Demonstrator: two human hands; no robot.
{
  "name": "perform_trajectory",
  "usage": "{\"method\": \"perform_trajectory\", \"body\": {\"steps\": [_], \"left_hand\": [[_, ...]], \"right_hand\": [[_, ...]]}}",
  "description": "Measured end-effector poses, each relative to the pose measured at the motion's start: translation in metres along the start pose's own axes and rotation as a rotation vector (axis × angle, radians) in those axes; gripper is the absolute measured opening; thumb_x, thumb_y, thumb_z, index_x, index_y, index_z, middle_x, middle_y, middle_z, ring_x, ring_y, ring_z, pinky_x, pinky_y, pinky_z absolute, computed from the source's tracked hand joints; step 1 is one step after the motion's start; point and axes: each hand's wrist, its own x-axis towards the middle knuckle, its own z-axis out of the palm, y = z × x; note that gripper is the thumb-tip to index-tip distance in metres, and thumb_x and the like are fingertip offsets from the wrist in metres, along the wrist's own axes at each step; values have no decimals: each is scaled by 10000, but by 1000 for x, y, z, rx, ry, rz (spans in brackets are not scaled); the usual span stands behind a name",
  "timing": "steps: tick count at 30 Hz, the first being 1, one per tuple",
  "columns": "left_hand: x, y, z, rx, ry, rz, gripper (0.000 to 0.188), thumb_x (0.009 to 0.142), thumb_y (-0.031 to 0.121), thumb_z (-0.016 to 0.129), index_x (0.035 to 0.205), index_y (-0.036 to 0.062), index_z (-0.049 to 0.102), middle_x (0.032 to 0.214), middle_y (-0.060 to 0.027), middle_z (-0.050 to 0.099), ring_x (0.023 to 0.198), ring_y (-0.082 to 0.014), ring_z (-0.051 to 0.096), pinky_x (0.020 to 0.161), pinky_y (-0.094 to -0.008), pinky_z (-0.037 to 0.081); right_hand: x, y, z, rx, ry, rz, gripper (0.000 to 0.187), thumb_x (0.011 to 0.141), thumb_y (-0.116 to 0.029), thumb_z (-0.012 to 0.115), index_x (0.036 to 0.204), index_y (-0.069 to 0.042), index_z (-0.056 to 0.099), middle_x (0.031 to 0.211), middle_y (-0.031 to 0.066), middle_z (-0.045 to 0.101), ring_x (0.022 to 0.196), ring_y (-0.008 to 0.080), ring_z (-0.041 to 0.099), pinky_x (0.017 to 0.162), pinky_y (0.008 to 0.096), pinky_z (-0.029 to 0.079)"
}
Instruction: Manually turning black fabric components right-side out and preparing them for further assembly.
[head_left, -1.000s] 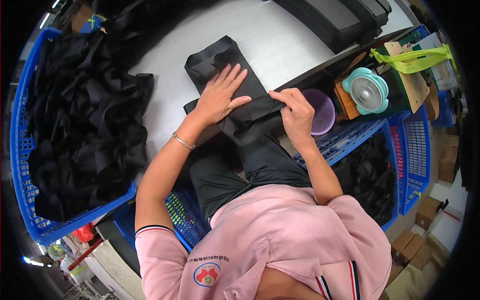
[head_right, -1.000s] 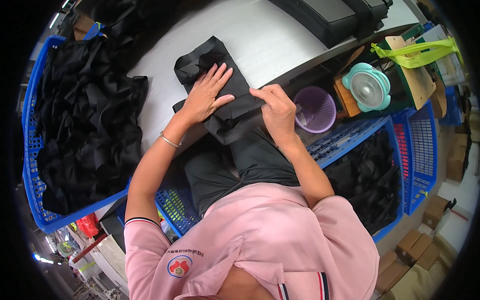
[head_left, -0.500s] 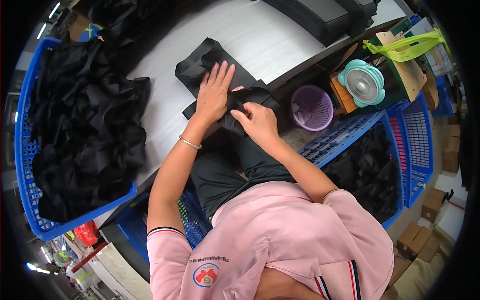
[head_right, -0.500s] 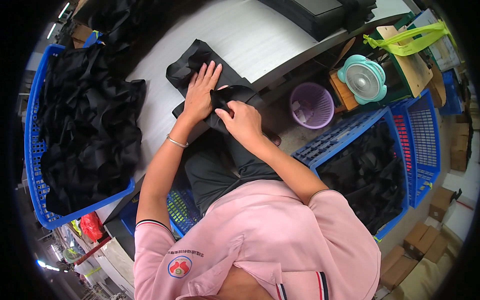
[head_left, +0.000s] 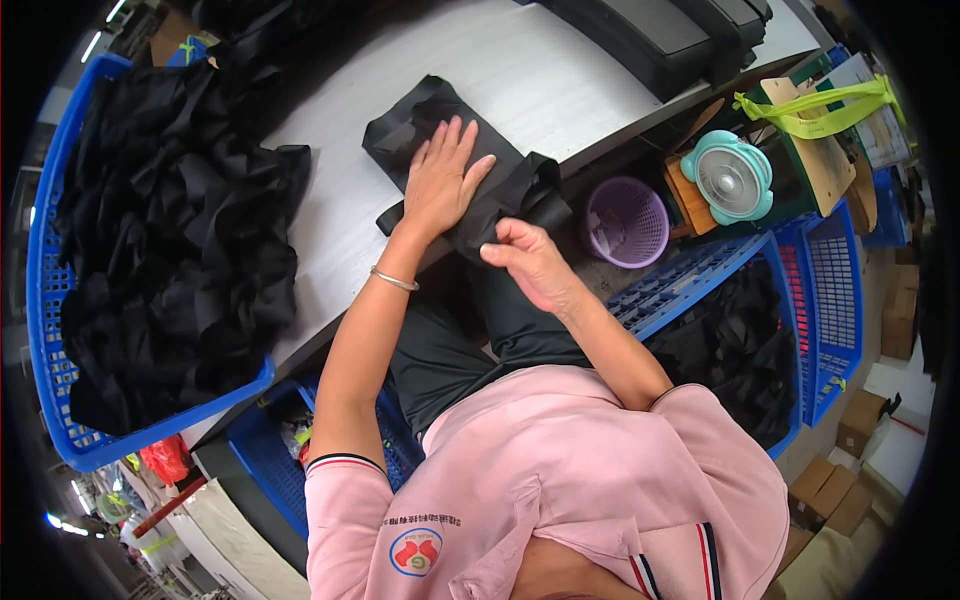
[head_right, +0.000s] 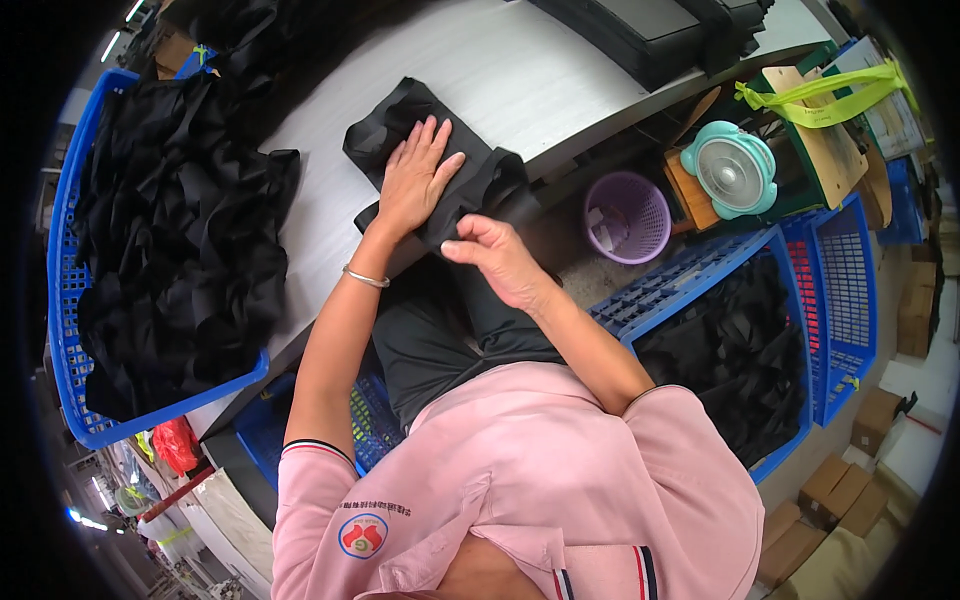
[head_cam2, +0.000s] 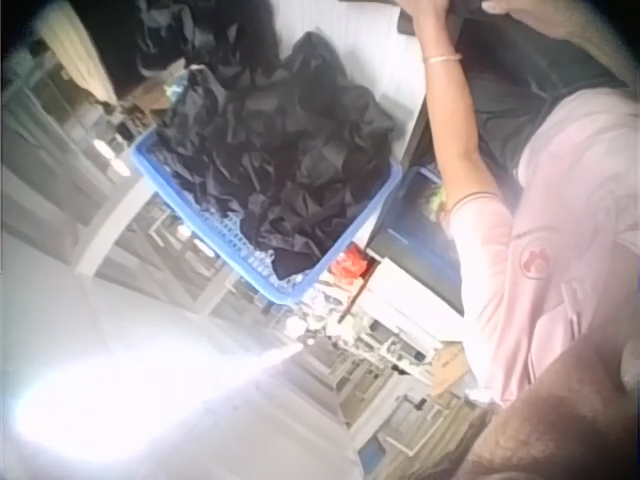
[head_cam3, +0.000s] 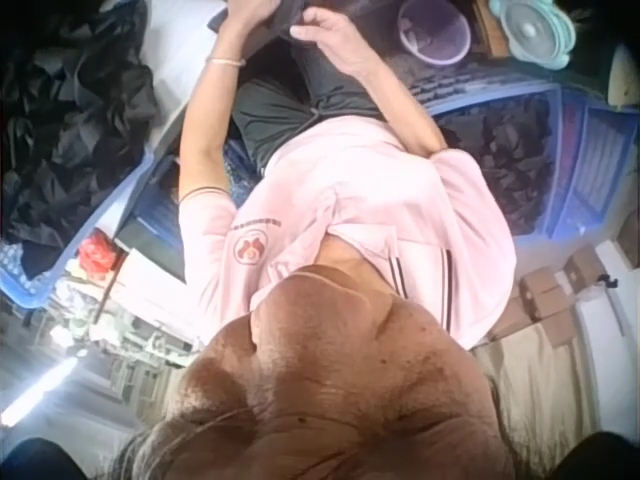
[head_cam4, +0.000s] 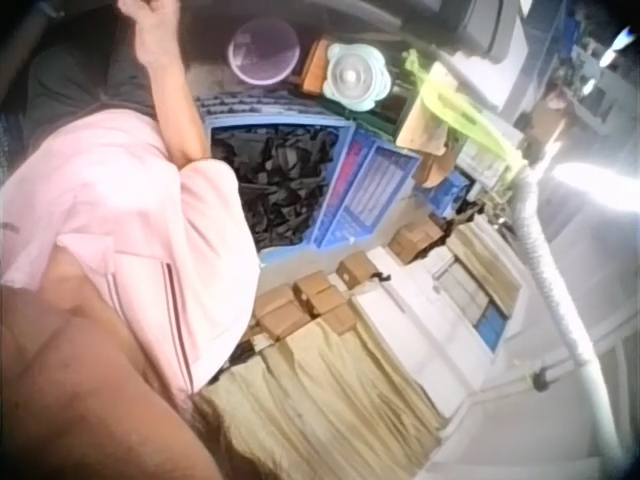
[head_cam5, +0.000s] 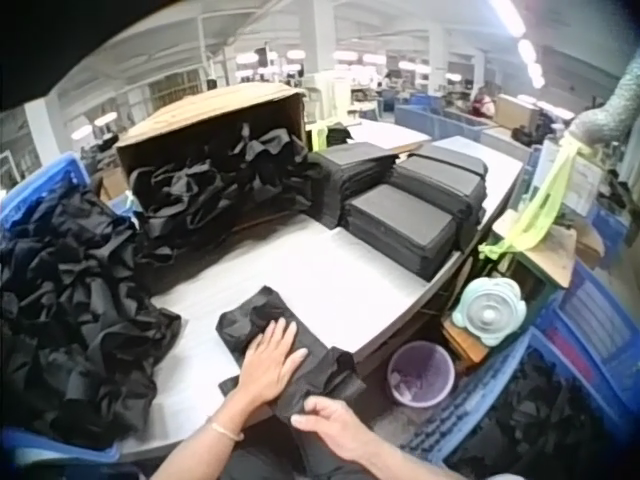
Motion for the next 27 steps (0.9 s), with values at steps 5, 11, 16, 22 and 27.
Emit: {"method": "perform_trajectory", "body": {"steps": [5, 11, 16, 22, 27], "left_hand": [[-1, 2, -3, 9, -19, 13, 655, 1026, 525, 411, 1549, 137, 341, 1617, -134, 291, 1504, -294, 244, 1199, -438, 212], [-5, 2, -3, 42, -2, 43, 794, 962, 644, 454, 1531, 96, 369, 1596, -154, 330, 1497, -294, 261, 1199, -428, 212], [-6, 1, -3, 70, -15, 83, 783, 957, 650, 459, 1526, 117, 386, 1596, -155, 327, 1495, -294, 267, 1198, -439, 215], [-5, -6, 1, 56, 4, 118, 707, 978, 580, 483, 1518, 131, 401, 1588, -152, 340, 1478, -309, 300, 1186, -449, 245], [-7, -12, -2, 55, 107, 160, 635, 980, 480, 552, 1500, 139, 426, 1554, -146, 396, 1458, -315, 332, 1177, -450, 267]], "right_hand": [[-23, -4, 5, 186, -148, 180, 85, 925, -54, 687, 921, -48, 603, 830, 23, 645, 650, 100, 620, 658, 266, 527], [-56, -16, -35, -78, 358, -3, 183, 962, -223, 665, 943, -49, 611, 794, 46, 639, 518, 76, 537, 530, 234, 477], [-34, -28, -40, -388, 528, -308, 375, 911, -154, 714, 1229, -28, 560, 999, 18, 621, 875, 83, 564, 846, 227, 457], [5, -36, -33, -512, 389, -278, 78, 860, 25, 698, 929, -2, 674, 891, -14, 574, 794, 82, 553, 701, 227, 467], [-53, -61, -56, -840, 416, -518, 117, 858, 38, 707, 776, -18, 646, 850, -41, 511, 719, 39, 518, 593, 195, 402]]}}
